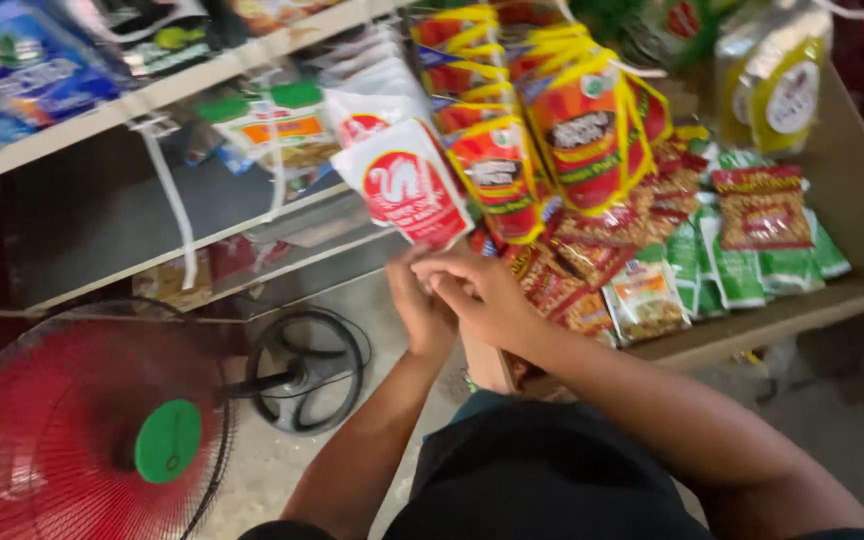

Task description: Organizing and hanging condiment and snack packets onto retail display hooks.

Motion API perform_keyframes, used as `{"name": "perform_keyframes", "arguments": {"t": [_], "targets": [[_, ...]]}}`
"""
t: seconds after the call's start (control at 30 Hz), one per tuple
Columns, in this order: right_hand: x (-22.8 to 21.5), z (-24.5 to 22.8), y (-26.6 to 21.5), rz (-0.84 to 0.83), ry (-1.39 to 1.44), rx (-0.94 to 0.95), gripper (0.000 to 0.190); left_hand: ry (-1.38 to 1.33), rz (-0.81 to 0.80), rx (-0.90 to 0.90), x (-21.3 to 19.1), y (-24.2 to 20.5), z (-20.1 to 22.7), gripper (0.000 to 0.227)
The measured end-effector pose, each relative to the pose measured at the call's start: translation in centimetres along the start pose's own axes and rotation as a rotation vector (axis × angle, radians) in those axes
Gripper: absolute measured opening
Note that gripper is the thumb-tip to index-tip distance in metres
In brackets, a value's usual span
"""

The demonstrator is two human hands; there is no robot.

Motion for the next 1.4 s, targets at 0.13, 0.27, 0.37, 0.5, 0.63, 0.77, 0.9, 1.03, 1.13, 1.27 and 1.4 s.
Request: {"name": "perform_keyframes", "arguments": {"t": [0.13,0.27,0.37,0.5,0.63,0.77,0.9,1.03,1.13,1.27,1.4], "targets": [[-4.9,1.1,-5.2,0.089,-0.105,0.073,0.021,-0.01,-0.204,0.157,4.0,-3.8,6.1,0.019],[-10.9,2.7,-9.8,0.227,-0.138,0.037,0.018,0.035,-0.431,0.137,9.5,-6.3,7.4,0.032],[-15.0,6.7,-13.4,0.333,0.004,0.153,0.019,0.055,-0.563,0.161,14.0,-8.5,7.9,0.04],[-19.8,9.9,-17.1,0.447,0.167,0.285,0.02,0.08,-0.779,0.051,20.6,-11.6,6.7,0.046],[-24.7,15.9,-20.8,0.498,0.146,0.298,0.02,0.17,-0.855,0.072,25.6,-15.5,4.3,0.041],[-29.4,18.5,-23.8,0.572,0.033,0.387,0.023,0.22,-1.013,-0.4,30.1,-20.8,-3.0,0.042],[-32.5,20.3,-25.9,0.516,-0.061,0.451,0.022,0.28,-0.966,-0.567,32.0,-24.1,-7.6,0.053],[-34.2,19.9,-25.6,0.442,-0.221,0.602,0.024,0.395,-0.883,-0.603,32.8,-25.4,-9.6,0.059],[-34.5,20.4,-25.1,0.344,-0.233,0.591,0.025,0.383,-0.754,-0.68,33.1,-26.0,-10.6,0.07],[-34.6,20.0,-24.3,0.218,-0.579,0.557,0.027,0.414,-0.652,-0.712,33.7,-26.1,-10.5,0.081],[-34.6,20.8,-23.6,0.085,-0.638,0.462,0.036,0.401,-0.654,-0.872,34.4,-25.3,-8.4,0.088]]}}
Point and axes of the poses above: each hand's wrist, its own y-axis towards the middle knuckle, its own x-axis out of the palm, z = x × y, the point moved 7 cm from there along y, towards the middle knuckle, and after that the axes turned 3 degrees about -x, right-handed, at the moved point
